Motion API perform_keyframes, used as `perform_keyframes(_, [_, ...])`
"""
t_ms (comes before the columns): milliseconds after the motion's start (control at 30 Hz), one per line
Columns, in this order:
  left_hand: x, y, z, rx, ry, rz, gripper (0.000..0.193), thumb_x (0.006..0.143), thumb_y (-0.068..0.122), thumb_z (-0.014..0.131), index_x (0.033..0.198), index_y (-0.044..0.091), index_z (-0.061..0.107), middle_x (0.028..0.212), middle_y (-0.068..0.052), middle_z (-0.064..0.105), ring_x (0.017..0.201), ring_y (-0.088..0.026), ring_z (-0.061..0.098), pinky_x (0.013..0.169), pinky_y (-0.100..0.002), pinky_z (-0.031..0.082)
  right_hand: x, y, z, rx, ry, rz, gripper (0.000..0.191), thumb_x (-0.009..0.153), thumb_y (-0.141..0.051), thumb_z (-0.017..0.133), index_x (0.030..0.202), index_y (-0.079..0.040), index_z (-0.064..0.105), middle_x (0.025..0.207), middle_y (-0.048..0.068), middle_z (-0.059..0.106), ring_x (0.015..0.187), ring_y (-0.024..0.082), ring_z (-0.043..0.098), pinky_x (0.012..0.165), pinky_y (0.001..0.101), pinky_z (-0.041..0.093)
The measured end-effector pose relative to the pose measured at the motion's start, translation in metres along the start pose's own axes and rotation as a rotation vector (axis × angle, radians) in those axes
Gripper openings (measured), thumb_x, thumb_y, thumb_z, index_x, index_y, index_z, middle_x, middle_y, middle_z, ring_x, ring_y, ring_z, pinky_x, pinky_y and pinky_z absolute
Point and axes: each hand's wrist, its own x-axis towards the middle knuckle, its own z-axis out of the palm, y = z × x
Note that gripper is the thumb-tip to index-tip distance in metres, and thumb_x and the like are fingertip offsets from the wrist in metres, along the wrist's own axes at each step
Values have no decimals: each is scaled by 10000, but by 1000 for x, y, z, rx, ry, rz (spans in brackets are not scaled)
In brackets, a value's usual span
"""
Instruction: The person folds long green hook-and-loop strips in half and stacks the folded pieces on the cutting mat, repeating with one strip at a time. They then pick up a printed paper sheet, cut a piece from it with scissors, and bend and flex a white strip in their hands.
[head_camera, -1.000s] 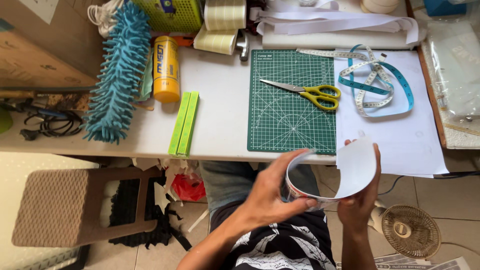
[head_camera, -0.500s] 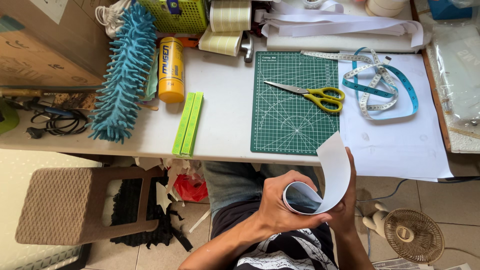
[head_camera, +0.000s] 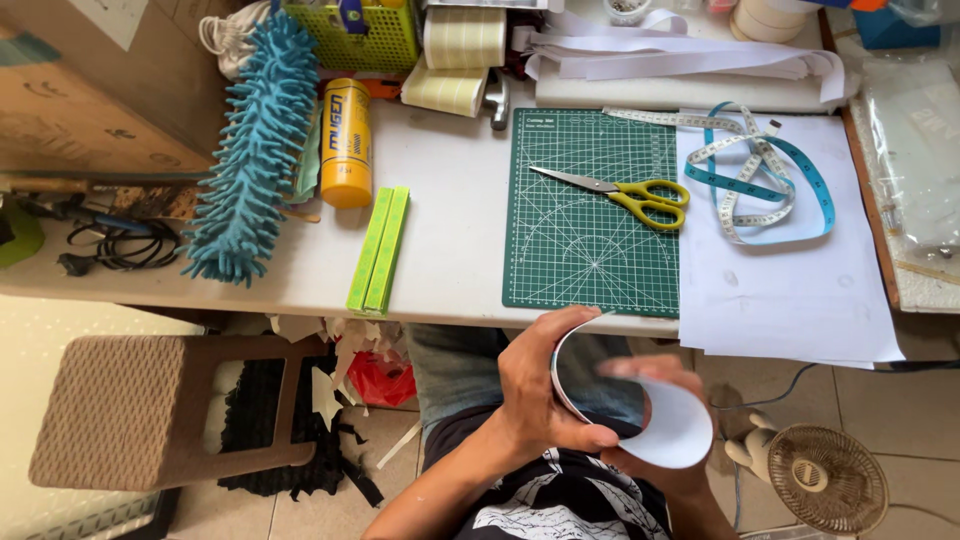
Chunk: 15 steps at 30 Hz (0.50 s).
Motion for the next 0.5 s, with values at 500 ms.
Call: perform_keyframes(500, [-3, -3, -2, 54, 9, 80, 985, 805, 863, 604, 1225, -26, 667, 1156, -158, 741, 1007, -311, 776, 873, -367, 622, 0, 6, -4, 372, -79, 52, 1018, 651, -334, 1013, 1441, -60, 433, 1447, 224, 525, 1359, 334, 554, 1104, 463, 520])
